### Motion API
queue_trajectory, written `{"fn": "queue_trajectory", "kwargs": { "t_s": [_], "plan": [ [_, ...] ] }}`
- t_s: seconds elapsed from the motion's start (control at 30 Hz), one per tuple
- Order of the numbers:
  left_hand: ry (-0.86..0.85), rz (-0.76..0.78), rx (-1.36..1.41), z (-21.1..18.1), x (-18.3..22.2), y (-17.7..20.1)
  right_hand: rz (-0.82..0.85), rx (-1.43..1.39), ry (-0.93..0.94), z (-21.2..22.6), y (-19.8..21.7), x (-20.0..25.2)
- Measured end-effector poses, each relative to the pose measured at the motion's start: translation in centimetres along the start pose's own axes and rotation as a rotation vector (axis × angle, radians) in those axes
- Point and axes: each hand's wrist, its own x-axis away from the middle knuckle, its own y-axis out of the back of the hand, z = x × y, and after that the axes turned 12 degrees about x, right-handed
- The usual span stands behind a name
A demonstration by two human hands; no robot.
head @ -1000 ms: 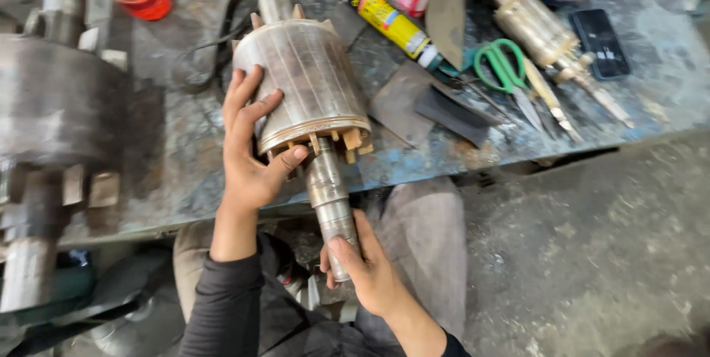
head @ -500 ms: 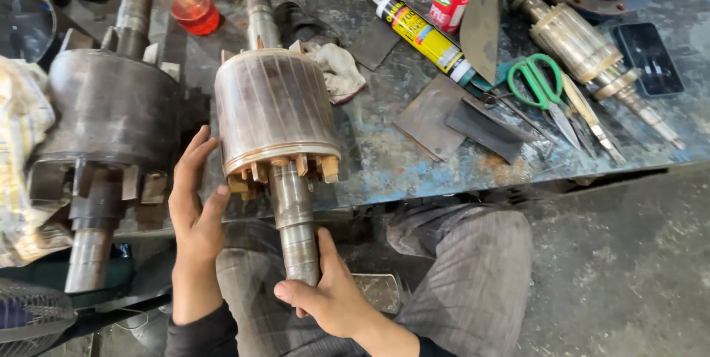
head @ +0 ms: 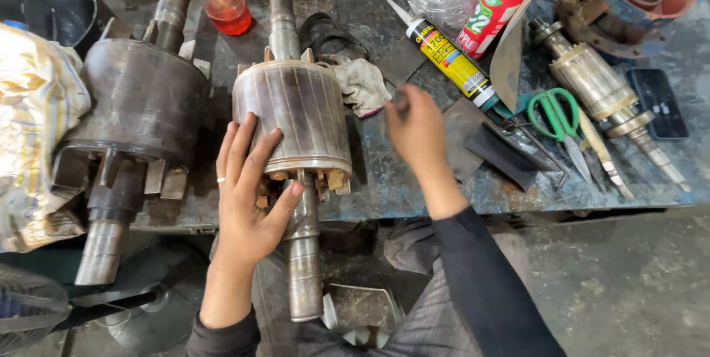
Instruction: Sanding a motor shaft with sandpaper and cleaning it with a cloth and liquid on a workbench.
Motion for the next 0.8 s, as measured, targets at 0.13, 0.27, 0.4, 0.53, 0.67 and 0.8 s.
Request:
{"fn": "queue_trajectory", "kwargs": {
  "t_s": [0.13, 0.27, 0.4, 0.53, 0.67, 0.8],
  "plan": [
    [-0.026, -0.012, -0.013, 0.2, 0.0, -0.3, 0.218, 0.233, -0.081, 0.0, -3.6, -4.0],
    [-0.064, -0.024, -0.021, 0.4, -0.1, -0.4, -0.047, -0.15, -0.021, -4.0, -6.8, -3.8],
    [-0.081, -0.079, -0.076, 0.0, -0.3, -1.2, -0.126, -0.991, -0.123, -2.8, -0.3, 0.1],
    [-0.08, -0.051, -0.115, -0.6, -0.7, -1.7, -0.016, -1.544, -0.096, -2.6, 3.9, 4.4],
    [-0.113, -0.043, -0.248, -0.9, -1.2, -2.8, 0.08, -2.061, -0.147, -2.2, 5.8, 8.0],
    [-0.155, -0.037, -0.44, -2.2, -2.1, -4.5, 0.058, -2.372, -0.101, -1.0, 7.2, 10.0]
  ]
}}
